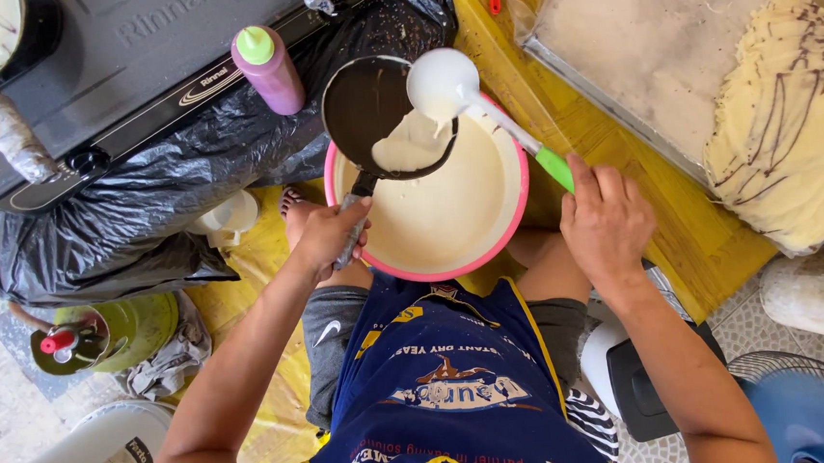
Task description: Cooking and stacking crepes using multiple pans on a gas stove
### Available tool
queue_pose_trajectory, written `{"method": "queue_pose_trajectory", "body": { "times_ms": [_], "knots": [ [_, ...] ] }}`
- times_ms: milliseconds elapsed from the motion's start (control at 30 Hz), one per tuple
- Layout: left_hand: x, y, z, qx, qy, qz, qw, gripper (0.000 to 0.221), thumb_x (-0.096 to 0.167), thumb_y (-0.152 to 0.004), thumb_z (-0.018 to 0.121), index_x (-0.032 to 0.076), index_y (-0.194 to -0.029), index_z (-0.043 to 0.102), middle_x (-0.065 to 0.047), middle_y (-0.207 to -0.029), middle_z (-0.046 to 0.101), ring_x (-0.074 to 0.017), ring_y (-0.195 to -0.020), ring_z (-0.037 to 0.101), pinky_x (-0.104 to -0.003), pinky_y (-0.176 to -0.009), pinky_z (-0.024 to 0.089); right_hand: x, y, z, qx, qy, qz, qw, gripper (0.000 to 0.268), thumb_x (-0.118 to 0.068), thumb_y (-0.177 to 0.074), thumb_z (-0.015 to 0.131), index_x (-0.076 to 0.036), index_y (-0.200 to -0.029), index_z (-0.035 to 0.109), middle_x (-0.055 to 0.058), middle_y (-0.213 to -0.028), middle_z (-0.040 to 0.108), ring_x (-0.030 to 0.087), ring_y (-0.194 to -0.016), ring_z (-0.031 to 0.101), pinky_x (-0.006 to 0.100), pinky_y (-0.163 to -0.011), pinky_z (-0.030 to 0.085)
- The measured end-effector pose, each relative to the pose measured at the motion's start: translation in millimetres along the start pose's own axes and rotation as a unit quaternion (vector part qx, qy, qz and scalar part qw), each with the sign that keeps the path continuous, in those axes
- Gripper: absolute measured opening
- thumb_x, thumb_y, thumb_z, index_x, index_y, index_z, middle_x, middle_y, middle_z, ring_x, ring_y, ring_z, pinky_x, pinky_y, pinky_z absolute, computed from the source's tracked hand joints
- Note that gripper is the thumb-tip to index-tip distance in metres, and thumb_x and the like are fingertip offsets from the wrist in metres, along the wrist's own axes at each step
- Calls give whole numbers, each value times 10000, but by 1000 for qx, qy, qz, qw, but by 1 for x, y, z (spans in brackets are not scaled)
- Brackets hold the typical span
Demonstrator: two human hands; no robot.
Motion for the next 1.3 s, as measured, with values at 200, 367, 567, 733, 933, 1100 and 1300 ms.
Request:
{"method": "queue_pose_trajectory", "body": {
  "times_ms": [200,367,567,733,933,1100,1300],
  "knots": [
    [-62,10,43,-125,205,-56,969,514,491,-941,727,-5,-866,613,-71,-566,506,-140,-379,524,-241,-342,450,0,-19,-18,32,7,1,999,488,-196,-728,773,-275,-1209,785,-50,-952,599,137,-822,634,254,-678,535],
    [-109,-10,93,-181,311,35,932,439,397,-969,725,-26,-905,623,-98,-547,494,-181,-341,527,-293,-341,461,-7,-20,-62,34,15,-24,999,403,-171,-785,748,-268,-1172,801,-50,-956,613,145,-794,629,249,-697,518],
    [-42,-4,100,-124,232,164,951,255,159,-954,746,-54,-863,639,-187,-526,580,-242,-351,601,-312,-335,486,-8,-4,-90,12,38,-22,999,388,-141,-837,721,-275,-1185,827,-41,-956,641,147,-758,619,242,-727,517],
    [-25,16,112,-183,144,-59,971,510,466,-955,737,-31,-909,633,-98,-562,558,-164,-357,559,-292,-305,467,-12,1,-66,-23,-8,22,999,373,-151,-823,730,-266,-1168,810,-54,-929,632,149,-777,628,241,-733,540],
    [17,33,96,-192,-87,-117,971,391,327,-891,747,-56,-857,677,-108,-578,593,-157,-390,595,-274,-314,478,22,46,-14,-151,-53,140,977,528,-189,-703,783,-248,-1227,789,2,-930,638,250,-825,689,367,-711,589],
    [17,44,95,-179,-177,-64,966,356,268,-854,784,-75,-853,690,-163,-571,627,-203,-376,620,-292,-304,486,26,70,7,-188,-113,221,950,494,-225,-734,763,-276,-1225,778,23,-929,655,321,-803,694,458,-712,590],
    [-1,60,84,-184,-149,-10,971,326,221,-871,801,-73,-897,662,-163,-567,629,-200,-388,634,-282,-333,501,56,76,-7,-93,-73,227,967,478,-216,-712,793,-254,-1188,812,-3,-950,666,271,-828,707,385,-730,580]
  ]
}}
Point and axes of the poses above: each hand's wrist, its own y-axis away from the middle knuckle, its own z-axis out of the palm, x = y × z, the point moved 8 cm from there along -y, towards the middle knuckle
